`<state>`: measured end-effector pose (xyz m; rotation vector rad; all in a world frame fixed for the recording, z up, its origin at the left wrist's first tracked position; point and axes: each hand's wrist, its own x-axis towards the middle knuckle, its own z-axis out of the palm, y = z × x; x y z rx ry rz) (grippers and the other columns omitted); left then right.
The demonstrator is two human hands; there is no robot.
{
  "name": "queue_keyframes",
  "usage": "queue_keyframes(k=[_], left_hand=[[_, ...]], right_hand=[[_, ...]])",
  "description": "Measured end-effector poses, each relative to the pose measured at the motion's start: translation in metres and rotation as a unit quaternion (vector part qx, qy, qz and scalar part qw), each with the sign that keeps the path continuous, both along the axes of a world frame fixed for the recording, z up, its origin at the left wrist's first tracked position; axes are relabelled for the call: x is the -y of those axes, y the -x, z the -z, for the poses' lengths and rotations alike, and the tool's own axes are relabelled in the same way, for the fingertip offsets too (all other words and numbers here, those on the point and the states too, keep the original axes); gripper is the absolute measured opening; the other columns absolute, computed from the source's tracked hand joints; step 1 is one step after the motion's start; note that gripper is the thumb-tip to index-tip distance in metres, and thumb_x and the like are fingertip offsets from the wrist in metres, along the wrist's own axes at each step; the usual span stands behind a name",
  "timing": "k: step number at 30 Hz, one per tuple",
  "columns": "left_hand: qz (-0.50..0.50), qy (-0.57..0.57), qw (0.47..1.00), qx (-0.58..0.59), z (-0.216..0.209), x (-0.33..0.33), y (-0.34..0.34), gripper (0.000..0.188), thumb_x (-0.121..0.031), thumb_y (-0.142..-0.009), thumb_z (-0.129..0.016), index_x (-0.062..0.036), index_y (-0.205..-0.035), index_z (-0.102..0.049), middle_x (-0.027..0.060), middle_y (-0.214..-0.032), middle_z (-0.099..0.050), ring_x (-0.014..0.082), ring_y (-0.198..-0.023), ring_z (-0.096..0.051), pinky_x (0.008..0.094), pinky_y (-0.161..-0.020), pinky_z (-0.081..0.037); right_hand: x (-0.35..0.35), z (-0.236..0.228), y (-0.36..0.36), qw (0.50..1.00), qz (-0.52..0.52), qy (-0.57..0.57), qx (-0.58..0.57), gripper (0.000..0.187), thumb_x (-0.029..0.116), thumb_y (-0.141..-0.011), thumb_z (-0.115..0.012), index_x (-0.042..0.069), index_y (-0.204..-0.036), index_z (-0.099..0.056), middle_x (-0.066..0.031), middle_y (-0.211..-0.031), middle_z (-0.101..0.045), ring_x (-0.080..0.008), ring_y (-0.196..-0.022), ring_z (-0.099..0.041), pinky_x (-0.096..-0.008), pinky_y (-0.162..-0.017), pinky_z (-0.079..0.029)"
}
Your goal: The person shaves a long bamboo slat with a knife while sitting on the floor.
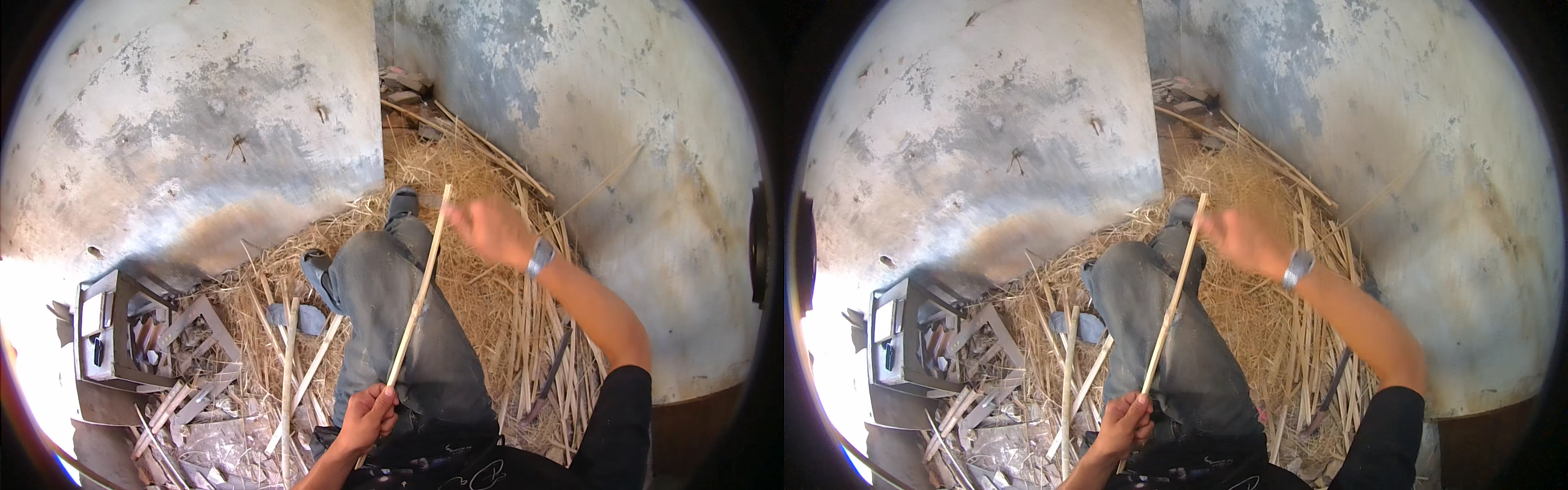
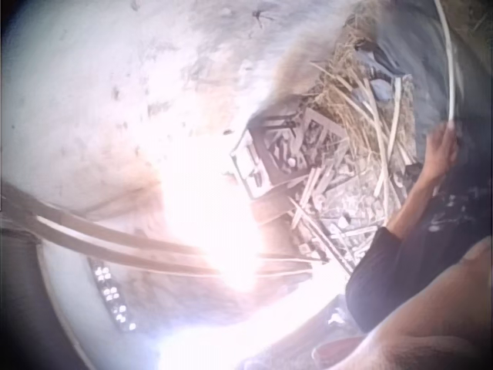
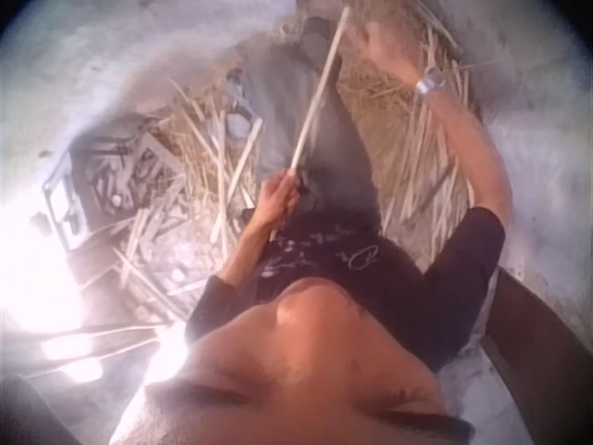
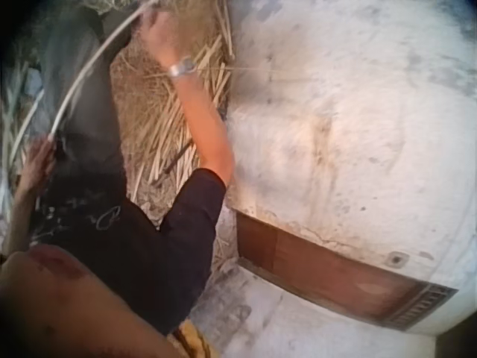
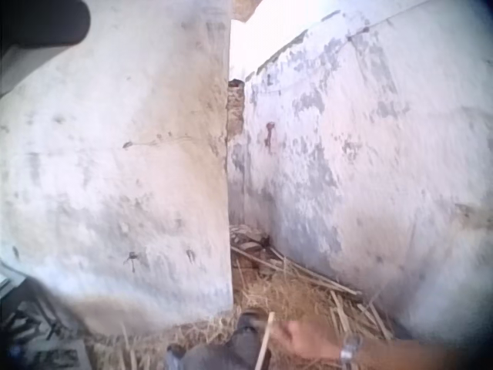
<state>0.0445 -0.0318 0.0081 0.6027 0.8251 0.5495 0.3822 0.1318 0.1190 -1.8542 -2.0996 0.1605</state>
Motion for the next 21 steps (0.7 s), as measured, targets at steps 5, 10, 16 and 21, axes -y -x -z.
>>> queue_keyframes(k=[5, 10, 16, 21], left_hand=[[0.008, -0.012, 1.000, -0.008, 0.004, -0.003, -0.004, 0.031, -0.029, -0.110, -0.052, -0.0025, -0.094, -0.053, -0.0039, -0.061, -0.033, 0.0073, -0.047, -0.029, 0.0260, -0.044, -0.020], [0.034, 0.018, 0.999, 0.016, 0.002, -0.007, 0.005, 0.041, -0.041, -0.110, -0.049, -0.0076, -0.085, -0.048, -0.0051, -0.061, -0.029, 0.0076, -0.048, -0.027, 0.0256, -0.044, -0.020], [0.086, 0.129, 0.985, 0.077, 0.003, -0.013, 0.009, 0.049, -0.053, -0.107, -0.048, -0.0144, -0.078, -0.040, -0.0065, -0.062, -0.022, 0.0074, -0.050, -0.022, 0.0258, -0.045, -0.016], [0.081, 0.105, 0.989, 0.065, -0.003, -0.019, 0.005, 0.047, -0.049, -0.111, -0.041, -0.0142, -0.079, -0.038, -0.0053, -0.063, -0.026, 0.0063, -0.049, -0.023, 0.0260, -0.043, -0.014]], right_hand=[[0.001, 0.009, -0.003, 1.000, -0.015, -0.026, 0.010, 0.079, 0.067, -0.106, -0.029, 0.012, -0.053, -0.048, -0.0023, -0.043, -0.035, -0.0191, -0.037, -0.036, -0.0390, -0.041, -0.034], [-0.004, -0.003, -0.019, 0.997, 0.052, -0.032, -0.048, 0.074, 0.060, -0.108, -0.036, 0.011, -0.054, -0.049, -0.0023, -0.044, -0.036, -0.0176, -0.038, -0.036, -0.0373, -0.041, -0.033], [0.067, 0.009, 0.054, 0.997, -0.079, -0.026, 0.007, 0.074, 0.062, -0.106, -0.037, 0.006, -0.064, -0.063, -0.0114, -0.046, -0.050, -0.0299, -0.039, -0.049, -0.0450, -0.043, -0.040], [0.023, 0.007, 0.008, 0.997, 0.020, 0.072, -0.011, 0.075, 0.064, -0.105, -0.036, 0.007, -0.065, -0.064, -0.0145, -0.050, -0.056, -0.0331, -0.045, -0.058, -0.0470, -0.045, -0.046]])
